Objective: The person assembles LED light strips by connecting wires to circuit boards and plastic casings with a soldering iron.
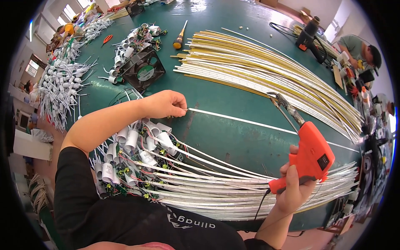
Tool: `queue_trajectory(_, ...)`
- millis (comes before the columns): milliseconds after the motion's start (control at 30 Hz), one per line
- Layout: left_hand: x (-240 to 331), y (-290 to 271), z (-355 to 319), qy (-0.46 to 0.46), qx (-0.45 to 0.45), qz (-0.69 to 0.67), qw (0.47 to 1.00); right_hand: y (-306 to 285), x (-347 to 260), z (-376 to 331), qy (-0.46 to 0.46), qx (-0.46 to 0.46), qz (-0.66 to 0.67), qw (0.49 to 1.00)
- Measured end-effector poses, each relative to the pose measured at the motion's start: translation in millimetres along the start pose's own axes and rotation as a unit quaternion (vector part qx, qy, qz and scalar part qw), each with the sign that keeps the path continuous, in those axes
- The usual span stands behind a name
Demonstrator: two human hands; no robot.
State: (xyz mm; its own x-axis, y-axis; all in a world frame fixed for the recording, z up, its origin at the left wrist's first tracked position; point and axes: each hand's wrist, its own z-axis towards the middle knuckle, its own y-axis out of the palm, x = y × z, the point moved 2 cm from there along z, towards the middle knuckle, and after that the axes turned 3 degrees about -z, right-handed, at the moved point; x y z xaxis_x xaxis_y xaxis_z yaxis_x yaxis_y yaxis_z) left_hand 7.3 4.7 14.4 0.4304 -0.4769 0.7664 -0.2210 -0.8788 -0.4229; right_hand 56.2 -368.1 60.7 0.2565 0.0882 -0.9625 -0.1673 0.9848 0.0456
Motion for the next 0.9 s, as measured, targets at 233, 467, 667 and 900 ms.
queue_trajectory(233,3.8,0.0,-9.3,0.013,-0.016,0.104,0.994,0.8,1.6,0.3,0.008,0.009,0.001,1.0)
queue_trajectory(467,10.4,8.0,-20.2,0.054,0.02,0.273,0.96,2.5,3.2,0.3,0.005,0.01,0.001,1.0)
queue_trajectory(667,14.3,8.4,-19.0,0.046,-0.006,0.359,0.932,0.4,3.6,-0.3,-0.002,0.012,0.0,1.0)
queue_trajectory(900,8.4,3.2,-17.2,0.03,0.026,0.309,0.95,0.0,2.6,0.9,-0.013,-0.02,-0.004,1.0)
